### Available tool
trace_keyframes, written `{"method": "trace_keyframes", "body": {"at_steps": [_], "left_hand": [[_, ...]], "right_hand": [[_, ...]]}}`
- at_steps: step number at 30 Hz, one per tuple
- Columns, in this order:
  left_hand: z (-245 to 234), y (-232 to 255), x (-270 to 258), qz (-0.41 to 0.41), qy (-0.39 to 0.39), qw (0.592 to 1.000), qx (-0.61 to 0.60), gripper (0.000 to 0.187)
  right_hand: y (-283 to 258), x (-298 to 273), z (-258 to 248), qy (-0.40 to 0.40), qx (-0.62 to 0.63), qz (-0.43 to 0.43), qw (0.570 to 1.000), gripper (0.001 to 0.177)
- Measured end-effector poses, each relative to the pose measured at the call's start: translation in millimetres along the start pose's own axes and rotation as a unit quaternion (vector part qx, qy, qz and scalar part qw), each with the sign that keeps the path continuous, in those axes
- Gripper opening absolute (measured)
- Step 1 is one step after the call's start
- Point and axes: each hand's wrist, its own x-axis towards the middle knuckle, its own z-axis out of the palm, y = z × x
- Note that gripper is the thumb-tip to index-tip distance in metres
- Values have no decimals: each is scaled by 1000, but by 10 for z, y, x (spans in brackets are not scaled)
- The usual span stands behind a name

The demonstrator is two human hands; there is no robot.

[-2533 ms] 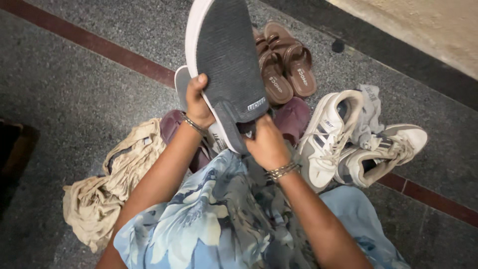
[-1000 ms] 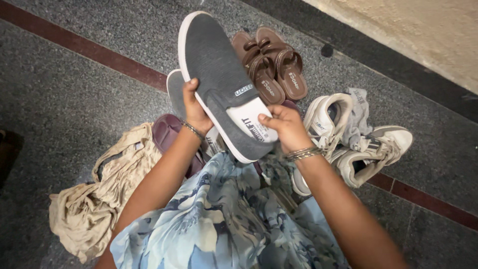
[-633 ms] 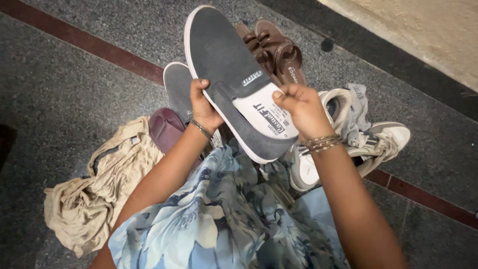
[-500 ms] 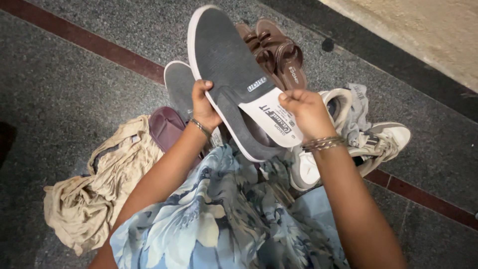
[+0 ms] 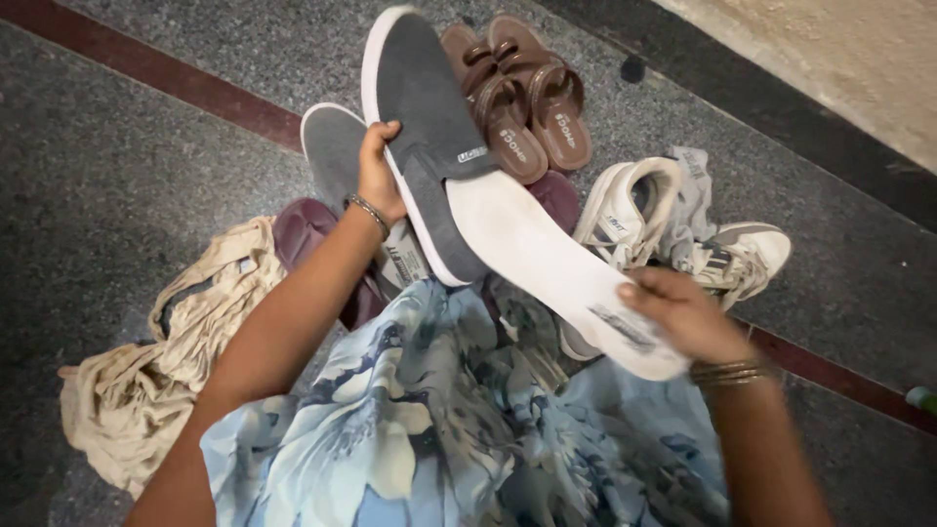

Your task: The person cleans multiple pairs of shoes, including sneakers and sandals, using a spray bottle and a cloth. They remove insoles, spray the shoes, and wipe them thoroughly.

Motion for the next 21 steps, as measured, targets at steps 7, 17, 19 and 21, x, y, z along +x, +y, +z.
{"method": "trace_keyframes", "body": {"at_steps": [7, 17, 19, 21], "left_hand": [[-107, -45, 331, 108, 268, 905, 312, 59], [924, -544, -800, -78, -95, 856, 502, 54], [940, -583, -868, -105, -85, 891, 433, 45], [895, -543, -809, -99, -67, 909, 399, 41]], "right_hand": [[-7, -257, -750, 139, 262, -70, 952, 21], [-269, 733, 1245, 69, 555, -179, 809, 24], [-264, 742, 1370, 69, 513, -150, 842, 34], [-139, 705, 1337, 217, 224, -213, 926, 39]]}}
